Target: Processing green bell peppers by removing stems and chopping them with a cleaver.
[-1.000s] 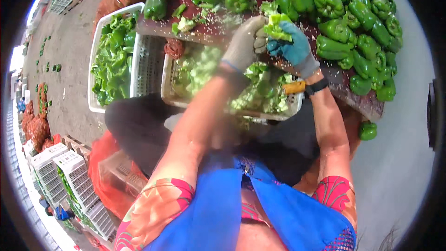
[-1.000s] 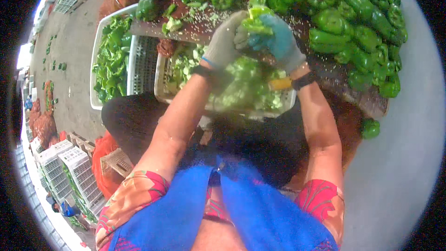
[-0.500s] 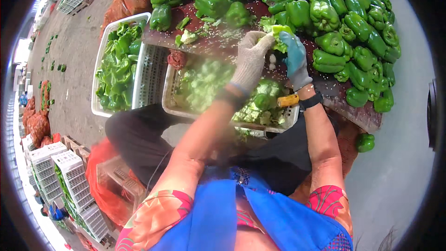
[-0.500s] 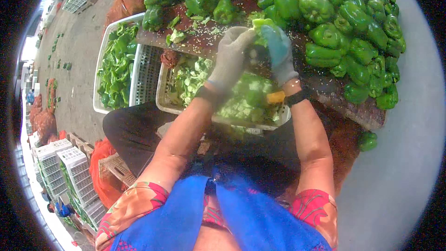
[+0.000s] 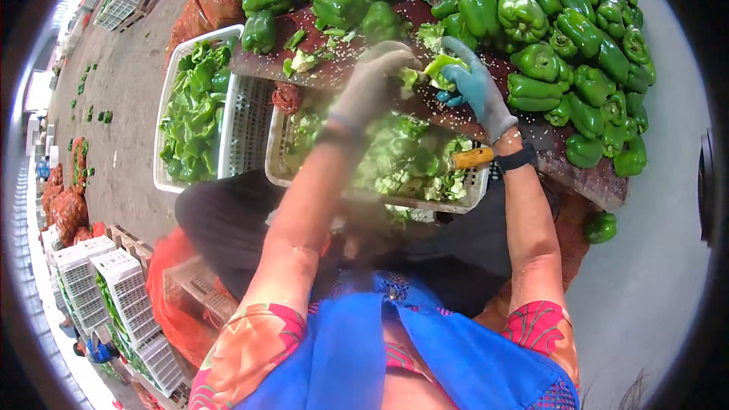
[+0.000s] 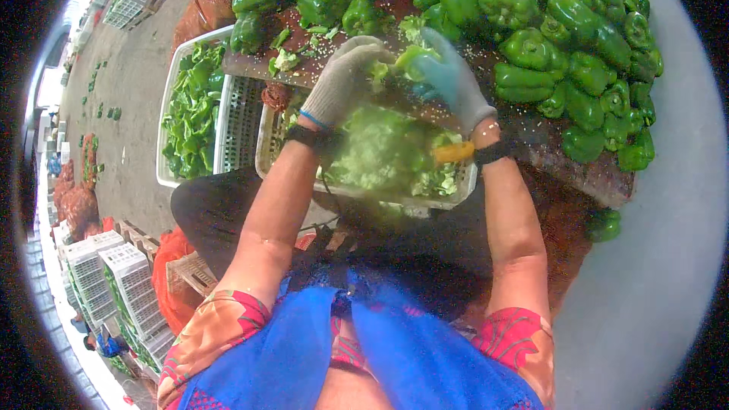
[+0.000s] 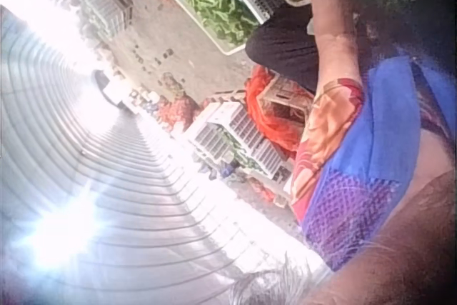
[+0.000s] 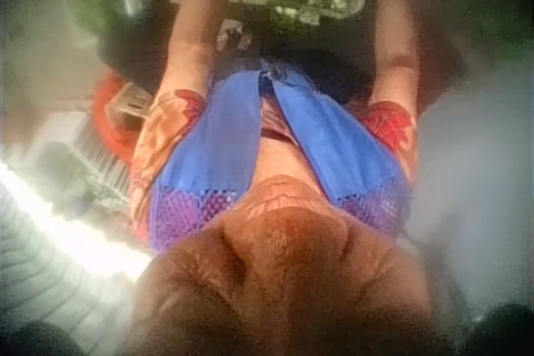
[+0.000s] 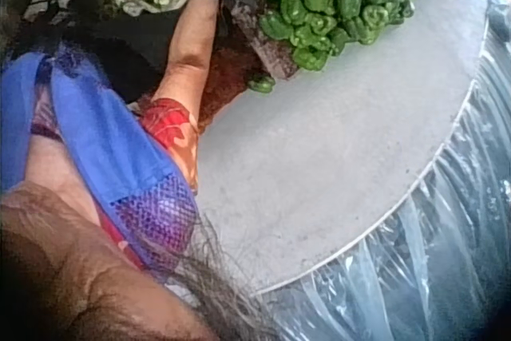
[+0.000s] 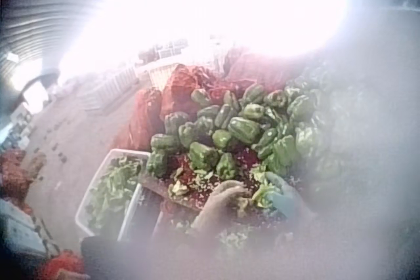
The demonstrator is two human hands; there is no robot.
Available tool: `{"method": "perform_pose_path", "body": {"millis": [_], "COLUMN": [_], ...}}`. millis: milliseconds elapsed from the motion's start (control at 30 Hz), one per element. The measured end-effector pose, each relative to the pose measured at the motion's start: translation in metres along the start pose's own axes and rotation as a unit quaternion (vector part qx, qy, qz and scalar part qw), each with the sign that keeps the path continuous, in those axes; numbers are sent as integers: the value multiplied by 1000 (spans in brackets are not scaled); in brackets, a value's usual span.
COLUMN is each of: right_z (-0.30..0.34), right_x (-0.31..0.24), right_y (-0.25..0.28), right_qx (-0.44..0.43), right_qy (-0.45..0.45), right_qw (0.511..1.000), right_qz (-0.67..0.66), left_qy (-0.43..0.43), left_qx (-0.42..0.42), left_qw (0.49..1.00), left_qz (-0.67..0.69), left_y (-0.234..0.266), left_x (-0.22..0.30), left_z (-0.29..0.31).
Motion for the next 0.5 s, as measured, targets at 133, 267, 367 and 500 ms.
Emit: {"method": "perform_pose_path", "body": {"millis": [133,267,367,500], "right_z": [12,5,7,2], "right_x": [-16,-11,-13,-19], "right_y": [-9,-7,-8,-9], "right_qx": [-28,-42,-34,9], "right_qy": [-38,-4,15,53], "right_qw": [999,982,973,995], "right_qz": [-5,185,226,80], "left_qy": [14,12,9,7], "left_qx": [-38,-153,-142,-3], "left_qw": [981,923,918,981], "left_qz": [-189,-353,-371,-196], "left_y": [-10,-23,-27,-3], "left_x": [13,18,3,-9], "left_z": [-3,0,-9,-13]}}
Point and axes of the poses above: each hand's wrist, its own z-axis away from the middle knuckle, its own y-axis out of the back of the hand, x = y × z, the point moved 8 cm from there along -z, towards the middle knuckle, and after that the axes turned 1 degree about -x, right-handed, at the moved point
